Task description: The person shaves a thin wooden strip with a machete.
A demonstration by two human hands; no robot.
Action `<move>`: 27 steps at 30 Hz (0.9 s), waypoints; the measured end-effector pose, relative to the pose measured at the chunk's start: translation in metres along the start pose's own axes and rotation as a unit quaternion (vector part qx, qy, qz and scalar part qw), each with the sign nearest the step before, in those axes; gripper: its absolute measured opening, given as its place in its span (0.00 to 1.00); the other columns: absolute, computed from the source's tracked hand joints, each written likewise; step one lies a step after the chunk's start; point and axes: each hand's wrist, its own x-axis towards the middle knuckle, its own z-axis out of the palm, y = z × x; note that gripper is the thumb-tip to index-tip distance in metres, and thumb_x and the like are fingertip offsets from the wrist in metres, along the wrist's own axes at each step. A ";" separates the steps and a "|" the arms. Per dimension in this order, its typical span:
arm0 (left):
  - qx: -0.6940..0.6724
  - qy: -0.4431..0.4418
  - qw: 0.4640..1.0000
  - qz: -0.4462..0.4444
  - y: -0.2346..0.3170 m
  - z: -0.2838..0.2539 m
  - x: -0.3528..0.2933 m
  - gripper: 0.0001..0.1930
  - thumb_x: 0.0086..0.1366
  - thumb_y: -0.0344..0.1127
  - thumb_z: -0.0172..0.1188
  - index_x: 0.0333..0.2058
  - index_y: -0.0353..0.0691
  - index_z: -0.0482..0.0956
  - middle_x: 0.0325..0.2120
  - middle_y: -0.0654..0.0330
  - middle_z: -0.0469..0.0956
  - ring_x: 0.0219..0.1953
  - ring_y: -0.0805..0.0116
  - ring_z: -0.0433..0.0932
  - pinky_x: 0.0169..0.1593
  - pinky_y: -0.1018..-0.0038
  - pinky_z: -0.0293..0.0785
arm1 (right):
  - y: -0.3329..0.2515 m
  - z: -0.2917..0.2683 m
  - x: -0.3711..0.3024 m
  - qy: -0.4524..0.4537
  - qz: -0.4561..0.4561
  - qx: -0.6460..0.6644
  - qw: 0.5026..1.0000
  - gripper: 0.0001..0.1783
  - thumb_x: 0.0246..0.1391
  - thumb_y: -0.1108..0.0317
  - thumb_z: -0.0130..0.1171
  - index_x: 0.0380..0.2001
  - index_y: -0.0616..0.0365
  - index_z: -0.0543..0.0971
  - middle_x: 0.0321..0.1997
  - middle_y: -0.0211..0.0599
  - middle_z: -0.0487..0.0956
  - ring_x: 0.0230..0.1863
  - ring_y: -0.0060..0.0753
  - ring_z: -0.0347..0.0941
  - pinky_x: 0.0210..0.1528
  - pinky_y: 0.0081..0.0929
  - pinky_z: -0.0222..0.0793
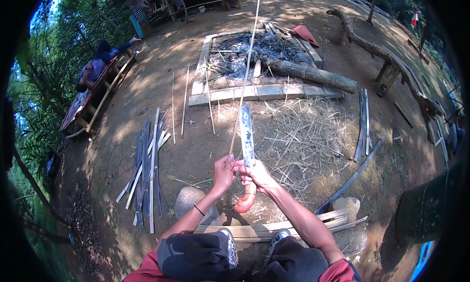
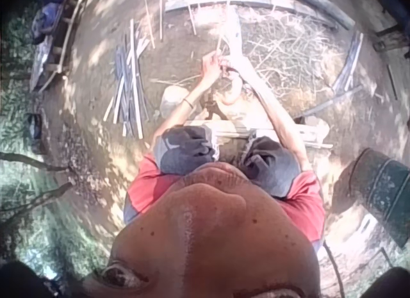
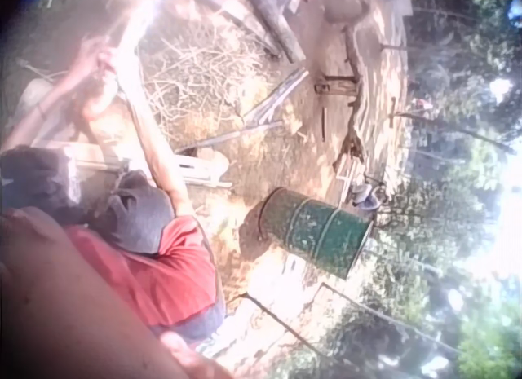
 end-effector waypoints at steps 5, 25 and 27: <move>-0.054 -0.009 0.998 -0.027 0.001 -0.007 0.003 0.22 0.73 0.47 0.43 0.22 0.38 0.66 0.09 0.66 0.63 0.10 0.78 0.63 0.13 0.78 0.58 | 0.005 0.008 0.001 0.012 -0.030 -0.022 0.999 0.10 0.55 0.69 0.62 0.35 0.65 0.75 0.18 0.26 0.69 0.13 0.13 0.57 0.15 0.16 0.58; -0.179 0.042 0.977 -0.107 -0.014 -0.109 0.061 0.20 0.74 0.44 0.37 0.24 0.42 0.64 0.09 0.69 0.55 0.08 0.79 0.51 0.13 0.78 0.45 | 0.025 -0.080 -0.038 0.317 -0.101 -0.256 0.908 0.10 0.48 0.72 0.67 0.31 0.64 0.76 0.16 0.25 0.70 0.13 0.17 0.64 0.13 0.21 0.61; -0.173 0.007 0.980 -0.098 -0.016 -0.104 0.053 0.20 0.74 0.45 0.37 0.24 0.41 0.65 0.08 0.69 0.54 0.08 0.79 0.51 0.13 0.78 0.44 | 0.028 -0.104 -0.037 0.341 -0.089 -0.268 0.897 0.12 0.45 0.73 0.67 0.26 0.61 0.71 0.15 0.27 0.70 0.13 0.19 0.67 0.12 0.23 0.61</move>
